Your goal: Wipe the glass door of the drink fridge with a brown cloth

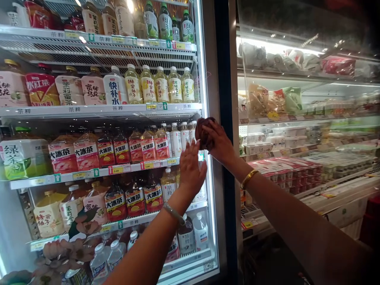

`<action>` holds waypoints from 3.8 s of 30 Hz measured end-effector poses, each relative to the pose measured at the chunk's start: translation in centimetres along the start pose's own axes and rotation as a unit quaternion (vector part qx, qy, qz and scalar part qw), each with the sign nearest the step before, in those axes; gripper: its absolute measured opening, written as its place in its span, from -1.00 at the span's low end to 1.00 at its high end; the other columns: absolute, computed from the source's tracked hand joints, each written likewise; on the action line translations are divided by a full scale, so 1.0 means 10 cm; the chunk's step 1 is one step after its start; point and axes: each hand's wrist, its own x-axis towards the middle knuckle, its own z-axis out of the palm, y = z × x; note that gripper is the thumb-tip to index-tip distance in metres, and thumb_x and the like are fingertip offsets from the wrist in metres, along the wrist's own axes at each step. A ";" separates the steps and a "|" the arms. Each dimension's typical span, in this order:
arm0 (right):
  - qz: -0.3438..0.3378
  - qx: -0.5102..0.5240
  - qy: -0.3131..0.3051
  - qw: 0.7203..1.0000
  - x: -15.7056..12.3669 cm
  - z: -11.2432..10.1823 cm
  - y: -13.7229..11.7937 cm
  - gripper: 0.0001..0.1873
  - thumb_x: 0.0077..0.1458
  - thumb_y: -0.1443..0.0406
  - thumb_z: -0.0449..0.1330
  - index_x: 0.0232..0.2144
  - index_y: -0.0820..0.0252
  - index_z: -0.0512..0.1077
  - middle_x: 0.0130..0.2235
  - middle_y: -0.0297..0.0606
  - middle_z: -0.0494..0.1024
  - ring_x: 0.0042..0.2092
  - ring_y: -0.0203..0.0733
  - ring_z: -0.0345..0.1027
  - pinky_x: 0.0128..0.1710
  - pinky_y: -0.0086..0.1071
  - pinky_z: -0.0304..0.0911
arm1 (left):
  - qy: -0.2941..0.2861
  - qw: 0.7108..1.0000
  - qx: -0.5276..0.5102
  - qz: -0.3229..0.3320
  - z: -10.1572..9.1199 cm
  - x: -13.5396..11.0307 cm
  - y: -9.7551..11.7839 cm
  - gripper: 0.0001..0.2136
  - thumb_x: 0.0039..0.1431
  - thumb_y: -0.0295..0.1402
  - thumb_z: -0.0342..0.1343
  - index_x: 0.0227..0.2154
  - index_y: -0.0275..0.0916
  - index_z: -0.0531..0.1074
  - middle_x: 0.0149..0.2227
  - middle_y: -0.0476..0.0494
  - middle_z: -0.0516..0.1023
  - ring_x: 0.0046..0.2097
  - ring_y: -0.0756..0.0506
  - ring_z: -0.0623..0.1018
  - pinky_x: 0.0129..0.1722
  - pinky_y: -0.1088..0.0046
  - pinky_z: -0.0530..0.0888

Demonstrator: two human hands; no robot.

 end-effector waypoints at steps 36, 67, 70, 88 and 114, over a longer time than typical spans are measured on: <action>0.060 0.092 -0.035 0.993 -1.65 0.64 -1.15 -0.45 0.19 0.44 0.20 0.19 -0.03 0.41 0.37 -0.16 0.27 0.49 0.07 -0.01 0.47 0.17 0.04 | 0.018 0.983 0.148 -0.108 -0.39 -1.17 -0.60 -0.38 0.49 -0.15 -0.10 0.50 -0.08 -0.14 0.54 -0.22 -0.18 0.55 -0.23 -0.27 0.45 -0.14 -0.41; -0.061 0.053 -0.137 0.987 -1.79 0.66 -1.32 -0.55 0.27 0.34 0.20 0.18 -0.06 0.46 0.34 -0.20 0.38 0.47 0.00 0.06 0.44 0.12 0.13 | 0.010 0.978 0.126 -0.166 -0.88 -1.38 -0.87 -0.37 0.47 -0.02 -0.16 0.49 -0.07 -0.10 0.54 -0.25 -0.27 0.54 -0.32 -0.33 0.42 -0.29 -0.34; 0.023 0.038 -0.095 0.994 -1.69 0.60 -1.26 -0.50 0.21 0.44 0.17 0.18 0.03 0.46 0.36 -0.10 0.34 0.48 0.08 0.04 0.45 0.22 0.06 | -0.004 0.976 0.125 -0.176 -0.88 -1.40 -0.93 -0.37 0.46 -0.02 -0.13 0.48 -0.07 -0.05 0.54 -0.24 -0.27 0.54 -0.30 -0.34 0.43 -0.26 -0.35; 0.064 0.061 -0.074 0.993 -1.20 0.80 -1.65 -0.37 0.16 0.48 0.17 0.25 0.00 0.38 0.42 -0.15 0.23 0.52 0.06 -0.12 0.51 0.21 -0.10 | -0.001 0.978 0.109 -0.175 -0.98 -1.39 -0.92 -0.36 0.47 0.03 -0.25 0.48 -0.14 -0.04 0.53 -0.27 -0.16 0.55 -0.27 -0.31 0.43 -0.25 -0.40; 0.014 0.067 -0.122 0.990 -1.51 0.94 -1.90 -0.45 0.19 0.44 0.18 0.22 0.05 0.41 0.39 -0.13 0.30 0.51 0.06 -0.06 0.48 0.20 -0.01 | -0.005 0.972 0.141 -0.190 -1.53 -1.53 -1.32 -0.32 0.44 0.09 -0.28 0.48 -0.16 -0.03 0.53 -0.25 -0.14 0.55 -0.26 -0.25 0.47 -0.13 -0.34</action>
